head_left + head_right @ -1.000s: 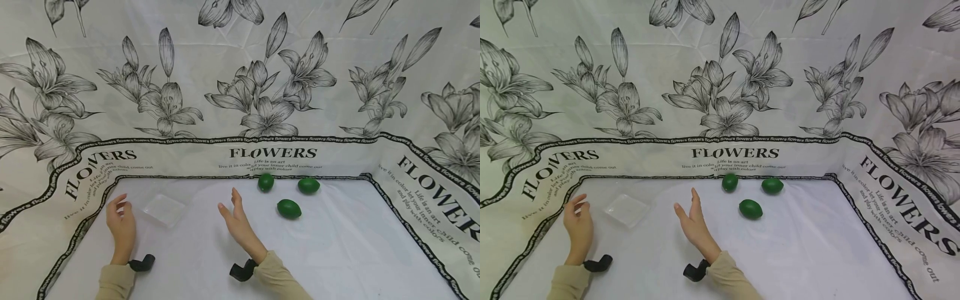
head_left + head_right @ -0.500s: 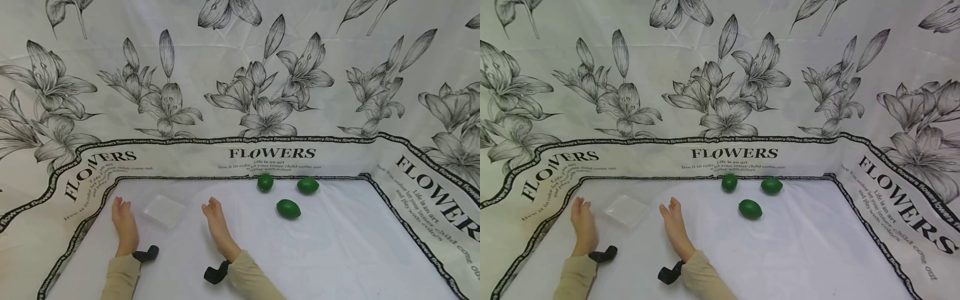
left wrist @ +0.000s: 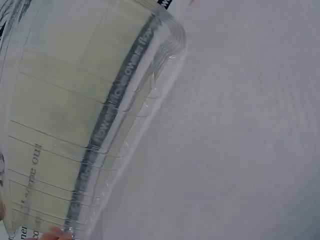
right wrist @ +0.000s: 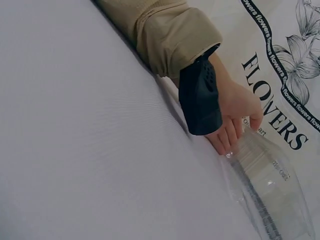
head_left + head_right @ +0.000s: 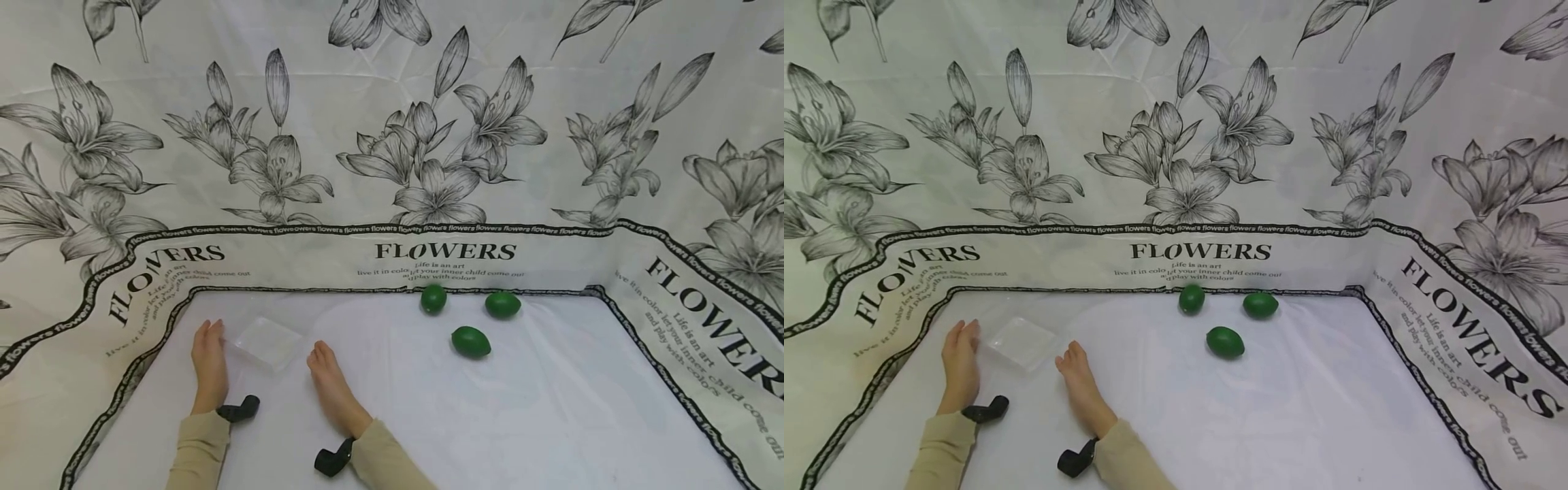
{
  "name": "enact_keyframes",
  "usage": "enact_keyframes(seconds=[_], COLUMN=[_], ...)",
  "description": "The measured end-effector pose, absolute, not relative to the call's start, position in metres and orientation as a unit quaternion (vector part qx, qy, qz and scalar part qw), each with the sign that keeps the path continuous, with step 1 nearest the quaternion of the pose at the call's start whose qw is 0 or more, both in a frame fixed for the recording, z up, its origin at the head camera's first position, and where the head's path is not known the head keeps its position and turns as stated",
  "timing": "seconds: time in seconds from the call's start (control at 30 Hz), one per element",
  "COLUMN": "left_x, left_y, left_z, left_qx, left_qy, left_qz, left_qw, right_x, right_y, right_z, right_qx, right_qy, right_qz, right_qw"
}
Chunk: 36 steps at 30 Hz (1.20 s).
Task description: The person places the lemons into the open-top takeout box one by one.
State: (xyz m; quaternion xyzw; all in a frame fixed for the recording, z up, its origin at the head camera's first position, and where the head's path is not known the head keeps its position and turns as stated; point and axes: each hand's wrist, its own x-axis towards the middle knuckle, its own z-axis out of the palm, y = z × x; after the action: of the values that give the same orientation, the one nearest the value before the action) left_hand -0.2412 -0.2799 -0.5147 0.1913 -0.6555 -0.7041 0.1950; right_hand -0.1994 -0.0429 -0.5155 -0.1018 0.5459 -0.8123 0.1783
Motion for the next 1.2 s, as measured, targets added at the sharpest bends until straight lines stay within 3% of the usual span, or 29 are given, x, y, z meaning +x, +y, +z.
enact_keyframes(seconds=[0.4, 0.83, 1.2], left_x=[-0.2343, -0.2359, -0.2409], left_y=[-0.2778, -0.2742, -0.2724], left_z=[-0.5117, -0.5136, -0.5157], left_qx=[0.177, 0.165, 0.173], left_qy=[-0.689, -0.679, -0.699], left_qz=[-0.68, -0.692, -0.672], left_qw=[0.18, 0.182, 0.172], right_x=[-0.1938, -0.1955, -0.1937], right_y=[-0.0423, -0.0392, -0.0373], right_z=[-0.517, -0.5149, -0.5144], right_qx=[-0.147, -0.194, -0.201], right_qy=[0.589, 0.614, 0.635], right_qz=[-0.773, -0.72, -0.703], right_qw=[0.183, 0.257, 0.25])
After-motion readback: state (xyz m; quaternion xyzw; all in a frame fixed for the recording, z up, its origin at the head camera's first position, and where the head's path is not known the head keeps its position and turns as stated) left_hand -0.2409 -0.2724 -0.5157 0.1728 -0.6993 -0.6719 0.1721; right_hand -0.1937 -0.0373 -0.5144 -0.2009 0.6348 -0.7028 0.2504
